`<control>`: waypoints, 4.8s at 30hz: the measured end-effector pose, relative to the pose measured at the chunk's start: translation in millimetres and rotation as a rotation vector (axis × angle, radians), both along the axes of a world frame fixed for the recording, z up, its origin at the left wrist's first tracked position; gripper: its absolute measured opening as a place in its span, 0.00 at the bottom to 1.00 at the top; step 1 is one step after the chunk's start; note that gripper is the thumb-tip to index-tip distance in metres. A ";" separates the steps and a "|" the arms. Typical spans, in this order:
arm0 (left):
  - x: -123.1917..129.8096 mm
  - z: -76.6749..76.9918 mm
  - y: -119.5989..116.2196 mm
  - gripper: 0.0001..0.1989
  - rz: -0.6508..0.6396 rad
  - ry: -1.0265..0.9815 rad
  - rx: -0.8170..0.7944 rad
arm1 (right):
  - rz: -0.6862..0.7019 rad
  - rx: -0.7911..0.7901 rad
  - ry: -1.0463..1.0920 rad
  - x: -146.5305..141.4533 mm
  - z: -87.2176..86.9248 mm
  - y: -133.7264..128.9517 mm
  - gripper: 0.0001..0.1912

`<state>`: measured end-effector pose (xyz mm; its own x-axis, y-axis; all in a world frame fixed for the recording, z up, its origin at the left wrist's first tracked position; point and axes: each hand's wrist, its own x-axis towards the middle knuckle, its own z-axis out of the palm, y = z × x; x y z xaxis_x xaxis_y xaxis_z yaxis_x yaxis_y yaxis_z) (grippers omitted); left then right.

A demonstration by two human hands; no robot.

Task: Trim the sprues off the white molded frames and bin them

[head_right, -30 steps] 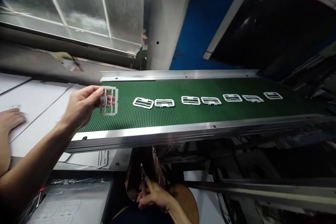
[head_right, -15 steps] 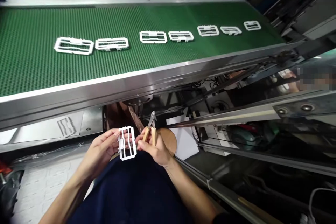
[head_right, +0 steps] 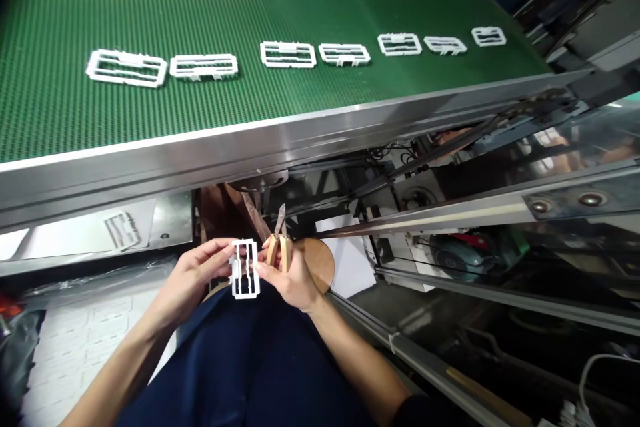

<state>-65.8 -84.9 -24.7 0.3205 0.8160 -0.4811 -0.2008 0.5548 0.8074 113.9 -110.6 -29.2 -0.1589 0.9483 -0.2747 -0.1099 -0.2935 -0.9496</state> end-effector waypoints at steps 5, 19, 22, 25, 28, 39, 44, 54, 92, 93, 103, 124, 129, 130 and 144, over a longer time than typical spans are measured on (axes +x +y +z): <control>-7.8 8.7 7.7 0.11 -0.019 0.170 0.084 | 0.004 0.002 0.002 0.1 -1.3 -5.3 0.16; -10.4 9.0 20.7 0.11 -0.420 0.287 0.231 | 0.167 0.112 -0.383 -6.4 10.6 -21.8 0.12; -12.2 -0.4 13.9 0.10 -0.456 0.237 0.230 | 0.257 0.116 -0.471 -10.2 14.0 -31.2 0.11; -14.8 -5.6 4.3 0.10 -0.481 0.269 0.249 | 0.324 0.128 -0.526 -13.9 12.0 -40.5 0.12; -15.4 -5.4 -2.2 0.10 -0.505 0.337 0.312 | 0.380 0.136 -0.542 -14.5 10.8 -45.2 0.13; -16.0 -0.9 -0.6 0.12 -0.605 0.383 0.395 | 0.715 0.292 -1.030 50.2 50.1 1.5 0.16; -15.9 1.1 1.0 0.11 -0.648 0.379 0.432 | 0.935 0.313 -1.179 50.6 59.7 15.5 0.17; -12.0 1.8 2.0 0.09 -0.662 0.368 0.460 | 1.099 0.403 -1.260 48.5 76.7 35.6 0.16; 12.8 -30.6 -32.2 0.17 -0.276 -0.205 -0.096 | 0.759 0.052 -1.109 74.1 47.4 31.0 0.19; 14.5 -33.0 -34.5 0.18 -0.233 -0.247 -0.155 | 0.735 0.078 -1.096 74.1 44.6 27.8 0.20; 12.3 -15.6 -22.6 0.22 -0.058 -0.522 -0.324 | 0.699 0.311 -1.208 67.8 56.5 22.9 0.18; 12.0 -3.8 -28.1 0.19 -0.018 -0.508 -0.363 | 0.698 0.295 -1.064 64.5 59.0 23.5 0.08; 16.0 2.5 -25.9 0.20 -0.024 -0.516 -0.432 | 0.466 0.196 -0.948 50.7 51.7 25.1 0.08; 16.9 3.3 -25.7 0.20 -0.034 -0.516 -0.438 | 0.461 0.209 -0.918 46.5 50.9 26.5 0.08; 18.5 0.5 -28.4 0.16 -0.110 -0.414 -0.449 | 0.770 0.372 -0.897 23.0 52.0 44.5 0.21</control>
